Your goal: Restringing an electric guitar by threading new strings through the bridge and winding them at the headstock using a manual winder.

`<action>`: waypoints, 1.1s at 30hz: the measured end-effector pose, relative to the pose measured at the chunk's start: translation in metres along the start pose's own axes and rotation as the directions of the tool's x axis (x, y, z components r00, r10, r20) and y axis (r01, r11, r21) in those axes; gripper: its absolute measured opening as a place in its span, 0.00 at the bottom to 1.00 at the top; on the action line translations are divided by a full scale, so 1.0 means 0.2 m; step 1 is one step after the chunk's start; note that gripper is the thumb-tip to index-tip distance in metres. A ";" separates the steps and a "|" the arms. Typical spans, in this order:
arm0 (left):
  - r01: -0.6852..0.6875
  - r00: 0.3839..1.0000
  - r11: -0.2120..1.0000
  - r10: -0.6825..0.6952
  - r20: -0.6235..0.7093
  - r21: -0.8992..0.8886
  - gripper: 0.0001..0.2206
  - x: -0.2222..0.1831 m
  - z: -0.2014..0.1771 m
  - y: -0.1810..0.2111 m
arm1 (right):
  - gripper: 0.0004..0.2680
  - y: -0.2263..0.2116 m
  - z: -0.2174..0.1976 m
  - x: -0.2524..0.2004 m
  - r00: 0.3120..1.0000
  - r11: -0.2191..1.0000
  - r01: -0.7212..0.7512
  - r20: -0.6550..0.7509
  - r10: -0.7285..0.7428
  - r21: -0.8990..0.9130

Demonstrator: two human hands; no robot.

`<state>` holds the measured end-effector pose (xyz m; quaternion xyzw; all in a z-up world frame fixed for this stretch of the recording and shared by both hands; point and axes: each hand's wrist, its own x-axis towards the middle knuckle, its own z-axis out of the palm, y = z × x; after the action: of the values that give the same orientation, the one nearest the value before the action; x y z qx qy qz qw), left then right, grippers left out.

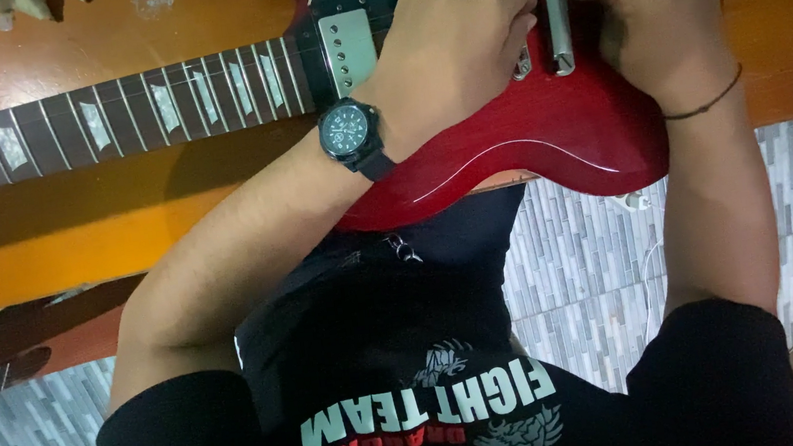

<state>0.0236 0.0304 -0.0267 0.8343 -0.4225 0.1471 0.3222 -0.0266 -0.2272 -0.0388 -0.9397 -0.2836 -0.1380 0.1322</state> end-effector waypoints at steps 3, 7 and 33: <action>-0.019 1.000 0.999 0.018 0.012 0.032 0.08 -0.01 0.02 -0.02 | 0.12 -0.01 -0.01 0.01 1.000 0.994 0.018 -0.024 -0.016 0.105; 0.013 1.000 1.000 -0.012 0.023 -0.015 0.07 -0.01 0.03 -0.01 | 0.14 0.03 0.03 -0.05 1.000 0.999 -0.007 0.024 0.006 0.033; -0.138 0.990 0.990 0.138 -0.005 0.042 0.04 0.09 0.08 0.05 | 0.12 -0.07 -0.03 -0.03 0.980 0.996 0.006 -0.198 0.011 0.085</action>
<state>0.0250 0.0041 -0.0255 0.8090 -0.4748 0.1810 0.2955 -0.0413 -0.2212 -0.0330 -0.9150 -0.2737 -0.2186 0.2001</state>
